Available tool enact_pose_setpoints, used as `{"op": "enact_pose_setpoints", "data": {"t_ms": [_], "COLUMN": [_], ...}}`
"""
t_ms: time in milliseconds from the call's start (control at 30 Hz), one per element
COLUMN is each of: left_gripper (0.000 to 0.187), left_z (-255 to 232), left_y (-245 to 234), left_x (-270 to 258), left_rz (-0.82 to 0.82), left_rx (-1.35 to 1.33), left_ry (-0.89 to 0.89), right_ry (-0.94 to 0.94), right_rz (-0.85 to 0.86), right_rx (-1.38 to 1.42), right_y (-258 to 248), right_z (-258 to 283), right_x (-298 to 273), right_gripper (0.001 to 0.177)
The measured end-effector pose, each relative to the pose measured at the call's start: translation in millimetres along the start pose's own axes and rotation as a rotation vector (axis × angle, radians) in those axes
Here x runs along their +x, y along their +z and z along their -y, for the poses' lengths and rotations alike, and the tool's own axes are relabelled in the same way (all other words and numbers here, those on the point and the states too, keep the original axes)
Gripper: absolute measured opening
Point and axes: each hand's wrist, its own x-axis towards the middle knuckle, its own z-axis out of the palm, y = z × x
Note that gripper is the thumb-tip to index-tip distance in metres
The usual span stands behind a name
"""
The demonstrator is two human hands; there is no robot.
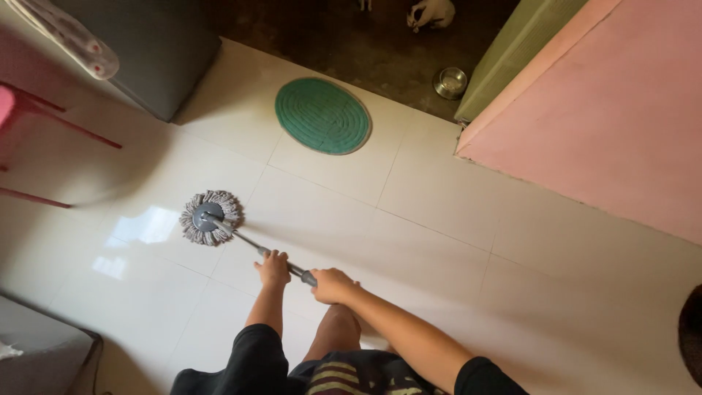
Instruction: Mopping the floor and then rinsing cleaning supplies in a bathroom.
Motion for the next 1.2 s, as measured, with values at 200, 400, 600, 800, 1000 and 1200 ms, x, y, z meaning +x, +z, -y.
{"op": "enact_pose_setpoints", "data": {"t_ms": [200,400,600,800,1000,1200], "left_gripper": [0.049,0.06,0.034,0.026,0.018,0.032], "left_z": [-86,-277,-397,-377,-309,-183], "left_y": [17,137,101,88,55,32], "left_x": [-66,-147,-277,-262,-225,-114], "left_rz": [0.062,0.306,0.2,0.296,0.099,-0.296], "left_rx": [0.21,-0.314,-0.655,-0.48,-0.536,-0.674], "left_ry": [0.203,0.876,1.248,1.438,1.157,0.885], "right_ry": [0.196,0.441,0.807,0.842,0.683,0.324], "right_rz": [0.125,0.003,0.026,0.098,0.092,-0.049], "right_rx": [0.122,0.083,0.009,-0.157,-0.097,-0.125], "right_y": [39,42,9,8,-23,-18], "right_z": [-89,-251,-249,-174,-115,-70], "right_x": [-78,-270,-440,-438,-382,-234], "right_gripper": [0.063,0.057,0.052,0.054,0.071,0.073]}}
